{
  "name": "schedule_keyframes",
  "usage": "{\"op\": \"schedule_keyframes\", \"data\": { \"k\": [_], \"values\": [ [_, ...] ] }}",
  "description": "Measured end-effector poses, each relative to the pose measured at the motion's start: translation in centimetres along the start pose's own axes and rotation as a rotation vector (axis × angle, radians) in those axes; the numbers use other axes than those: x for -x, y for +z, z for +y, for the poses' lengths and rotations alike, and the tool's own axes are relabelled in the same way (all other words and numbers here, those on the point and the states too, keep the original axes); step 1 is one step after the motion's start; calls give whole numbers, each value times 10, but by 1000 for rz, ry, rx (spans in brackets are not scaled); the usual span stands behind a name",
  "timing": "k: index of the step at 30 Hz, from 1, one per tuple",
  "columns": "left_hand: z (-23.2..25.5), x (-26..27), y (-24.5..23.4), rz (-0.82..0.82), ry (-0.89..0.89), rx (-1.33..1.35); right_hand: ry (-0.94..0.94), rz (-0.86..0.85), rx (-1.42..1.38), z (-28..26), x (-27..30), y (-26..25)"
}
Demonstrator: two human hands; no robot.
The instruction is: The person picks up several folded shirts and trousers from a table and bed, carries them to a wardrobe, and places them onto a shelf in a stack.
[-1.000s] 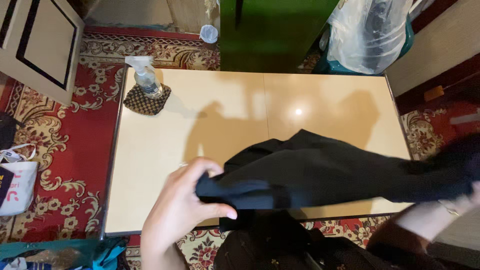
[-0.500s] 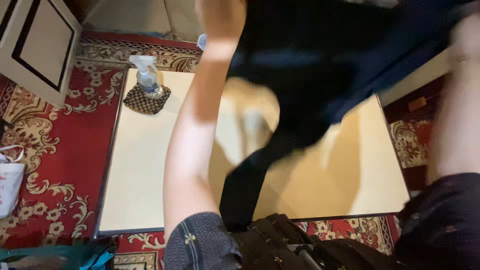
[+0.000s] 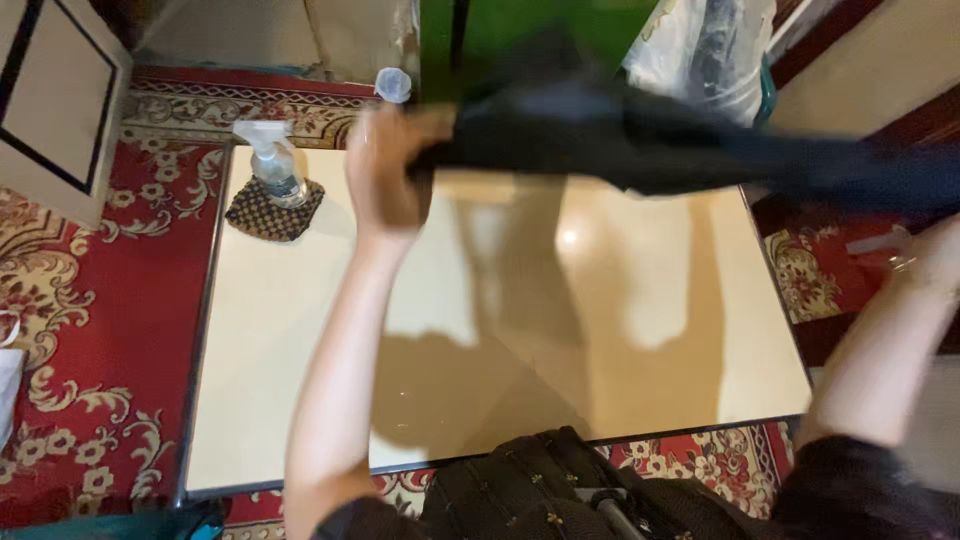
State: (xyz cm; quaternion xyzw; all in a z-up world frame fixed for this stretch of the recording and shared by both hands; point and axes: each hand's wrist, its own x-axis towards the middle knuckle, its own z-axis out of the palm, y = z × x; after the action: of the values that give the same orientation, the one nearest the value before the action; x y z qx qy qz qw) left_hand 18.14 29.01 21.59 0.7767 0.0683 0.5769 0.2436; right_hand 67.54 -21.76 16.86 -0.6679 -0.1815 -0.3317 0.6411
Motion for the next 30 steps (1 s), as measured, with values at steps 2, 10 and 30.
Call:
{"op": "schedule_keyframes", "data": {
  "k": [2,10,30],
  "values": [
    [-23,88,7,-193,-142,-180,-115,49,-24,10,61,-26],
    [-7,383,-22,-679,-599,-603,290,-644,726,-25,348,-104],
    [-19,345,62,-675,-615,-573,-191,-971,913,43,342,19]
  ]
}}
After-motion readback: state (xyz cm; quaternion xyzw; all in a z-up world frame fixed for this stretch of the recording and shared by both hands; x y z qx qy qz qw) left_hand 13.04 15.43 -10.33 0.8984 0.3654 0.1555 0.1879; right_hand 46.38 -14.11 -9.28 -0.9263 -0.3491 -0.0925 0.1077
